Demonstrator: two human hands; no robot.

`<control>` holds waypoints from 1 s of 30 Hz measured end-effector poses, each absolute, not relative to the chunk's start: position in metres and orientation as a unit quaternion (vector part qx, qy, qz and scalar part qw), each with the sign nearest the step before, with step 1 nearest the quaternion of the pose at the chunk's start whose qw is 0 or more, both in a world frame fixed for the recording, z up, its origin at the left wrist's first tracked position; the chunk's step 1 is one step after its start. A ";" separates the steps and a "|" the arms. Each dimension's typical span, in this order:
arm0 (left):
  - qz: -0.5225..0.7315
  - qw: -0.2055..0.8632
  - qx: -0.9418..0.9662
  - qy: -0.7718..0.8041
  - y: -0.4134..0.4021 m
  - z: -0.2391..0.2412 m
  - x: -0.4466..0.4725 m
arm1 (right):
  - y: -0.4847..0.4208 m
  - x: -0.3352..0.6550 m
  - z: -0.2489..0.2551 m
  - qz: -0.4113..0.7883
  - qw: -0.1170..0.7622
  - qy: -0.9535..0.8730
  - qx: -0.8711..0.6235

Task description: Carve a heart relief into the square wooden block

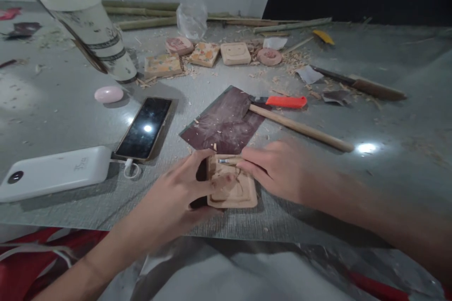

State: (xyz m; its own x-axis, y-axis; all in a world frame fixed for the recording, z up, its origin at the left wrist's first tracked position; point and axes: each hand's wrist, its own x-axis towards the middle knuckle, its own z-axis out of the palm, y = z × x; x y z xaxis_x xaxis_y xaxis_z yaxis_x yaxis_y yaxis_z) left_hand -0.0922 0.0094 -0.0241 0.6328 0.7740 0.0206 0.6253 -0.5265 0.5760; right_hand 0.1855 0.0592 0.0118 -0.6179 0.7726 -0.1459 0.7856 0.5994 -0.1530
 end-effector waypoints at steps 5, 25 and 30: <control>0.129 0.281 0.859 0.407 0.011 -0.021 -0.091 | 0.063 0.187 0.009 -0.089 0.033 0.905 0.415; 0.120 0.295 0.854 0.412 0.011 -0.016 -0.091 | 0.064 0.174 0.016 -0.117 0.043 0.892 0.434; 0.116 0.290 0.854 0.415 0.011 -0.017 -0.090 | 0.060 0.172 0.015 -0.066 0.039 0.902 0.424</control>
